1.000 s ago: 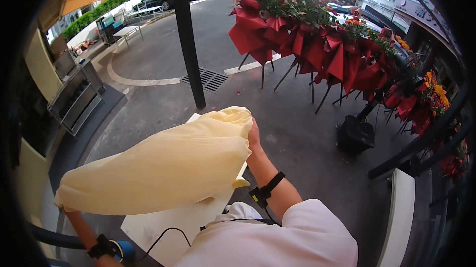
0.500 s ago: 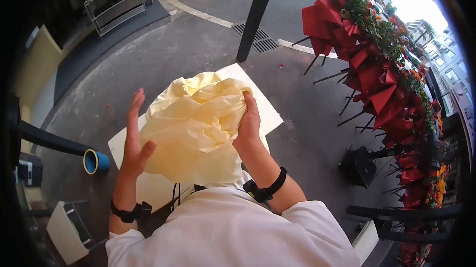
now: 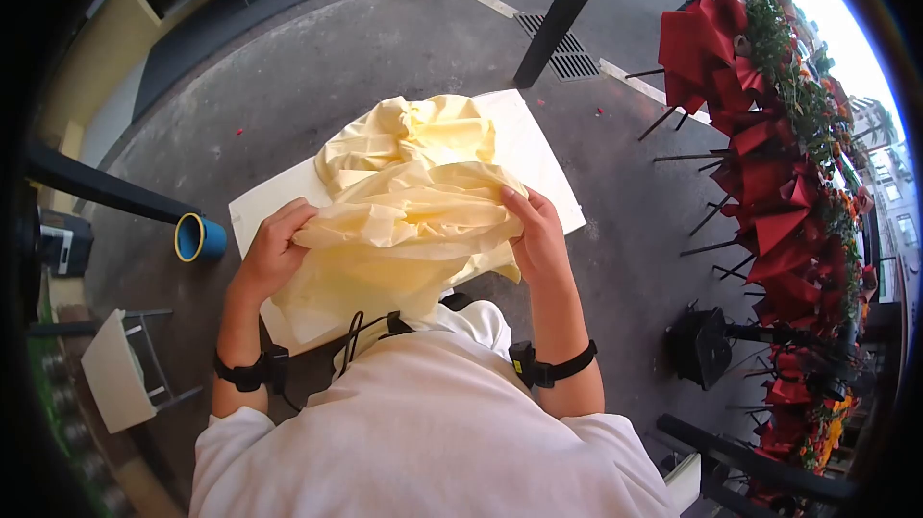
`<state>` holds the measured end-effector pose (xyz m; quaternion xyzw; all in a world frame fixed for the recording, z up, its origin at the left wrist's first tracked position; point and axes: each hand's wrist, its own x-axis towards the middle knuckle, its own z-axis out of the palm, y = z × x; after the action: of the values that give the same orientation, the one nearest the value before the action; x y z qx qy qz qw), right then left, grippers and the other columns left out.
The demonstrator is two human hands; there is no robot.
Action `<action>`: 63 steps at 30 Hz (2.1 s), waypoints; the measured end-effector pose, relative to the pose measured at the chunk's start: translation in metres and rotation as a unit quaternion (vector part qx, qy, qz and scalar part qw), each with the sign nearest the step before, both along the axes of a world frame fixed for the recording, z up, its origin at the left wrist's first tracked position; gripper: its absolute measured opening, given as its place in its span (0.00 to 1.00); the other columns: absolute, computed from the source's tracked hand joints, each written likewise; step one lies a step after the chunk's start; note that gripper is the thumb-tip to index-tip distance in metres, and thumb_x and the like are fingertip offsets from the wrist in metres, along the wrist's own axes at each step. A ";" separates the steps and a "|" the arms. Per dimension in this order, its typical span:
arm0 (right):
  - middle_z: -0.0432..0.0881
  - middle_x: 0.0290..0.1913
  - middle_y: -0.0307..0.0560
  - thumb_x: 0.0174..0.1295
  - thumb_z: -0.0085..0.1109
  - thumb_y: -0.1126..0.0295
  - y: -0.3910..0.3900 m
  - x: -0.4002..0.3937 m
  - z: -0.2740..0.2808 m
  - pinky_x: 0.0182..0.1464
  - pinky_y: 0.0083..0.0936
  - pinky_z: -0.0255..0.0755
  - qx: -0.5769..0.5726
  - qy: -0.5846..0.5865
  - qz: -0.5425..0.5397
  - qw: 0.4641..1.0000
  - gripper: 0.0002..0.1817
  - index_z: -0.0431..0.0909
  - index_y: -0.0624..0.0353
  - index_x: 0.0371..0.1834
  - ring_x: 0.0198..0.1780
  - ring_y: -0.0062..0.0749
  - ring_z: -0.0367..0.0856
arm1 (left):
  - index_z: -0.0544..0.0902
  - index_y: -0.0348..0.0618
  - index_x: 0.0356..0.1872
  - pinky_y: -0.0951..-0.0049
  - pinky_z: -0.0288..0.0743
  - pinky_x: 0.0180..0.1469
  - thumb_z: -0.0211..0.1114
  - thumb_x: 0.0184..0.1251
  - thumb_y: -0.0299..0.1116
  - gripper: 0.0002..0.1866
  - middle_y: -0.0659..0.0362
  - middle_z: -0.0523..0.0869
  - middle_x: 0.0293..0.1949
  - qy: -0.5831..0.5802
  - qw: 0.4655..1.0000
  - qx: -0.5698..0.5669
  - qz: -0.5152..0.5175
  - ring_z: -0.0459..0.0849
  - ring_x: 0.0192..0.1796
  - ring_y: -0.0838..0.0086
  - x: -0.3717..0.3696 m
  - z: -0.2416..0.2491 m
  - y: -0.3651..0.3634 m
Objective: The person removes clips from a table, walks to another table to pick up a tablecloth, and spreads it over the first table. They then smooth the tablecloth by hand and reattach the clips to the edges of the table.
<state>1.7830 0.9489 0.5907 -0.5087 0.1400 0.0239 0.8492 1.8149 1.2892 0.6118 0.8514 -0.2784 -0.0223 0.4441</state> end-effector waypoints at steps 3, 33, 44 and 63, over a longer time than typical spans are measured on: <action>0.86 0.43 0.45 0.69 0.58 0.64 -0.010 -0.001 -0.005 0.45 0.20 0.76 -0.017 0.003 -0.021 1.000 0.17 0.79 0.68 0.50 0.41 0.24 0.84 | 0.75 0.34 0.44 0.70 0.73 0.44 0.65 0.55 0.19 0.15 0.53 0.75 0.34 -0.069 0.997 0.026 0.019 0.78 0.38 0.57 -0.003 0.002 0.003; 0.69 0.21 0.28 0.72 0.57 0.54 -0.063 -0.003 0.009 0.24 0.15 0.55 -0.245 -0.111 -0.263 0.926 0.21 0.72 0.54 0.23 0.22 0.09 0.61 | 0.80 0.39 0.37 0.79 0.69 0.38 0.57 0.77 0.43 0.16 0.65 0.80 0.30 0.032 0.971 -0.037 0.232 0.74 0.33 0.81 0.040 0.012 0.030; 0.76 0.30 0.38 0.67 0.62 0.51 -0.051 0.051 0.046 0.37 0.19 0.69 -0.411 -0.106 -0.012 0.905 0.21 0.75 0.58 0.48 0.33 0.18 0.75 | 0.83 0.36 0.45 0.68 0.81 0.47 0.56 0.74 0.38 0.15 0.55 0.88 0.40 0.452 0.706 -0.523 0.152 0.86 0.42 0.70 0.137 -0.002 0.053; 0.77 0.31 0.40 0.53 0.64 0.70 0.087 0.012 -0.019 0.78 0.47 0.46 -0.734 -0.331 0.122 0.580 0.11 0.78 0.56 0.40 0.45 0.34 0.80 | 0.81 0.35 0.47 0.57 0.81 0.54 0.48 0.77 0.34 0.15 0.49 0.86 0.46 0.354 0.758 -0.547 0.001 0.86 0.48 0.61 0.233 0.117 -0.023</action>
<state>1.7953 1.0363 0.5714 -0.9435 -0.2449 -0.1535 0.1622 2.0480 1.2661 0.7287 0.3952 -0.0653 -0.1657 0.9012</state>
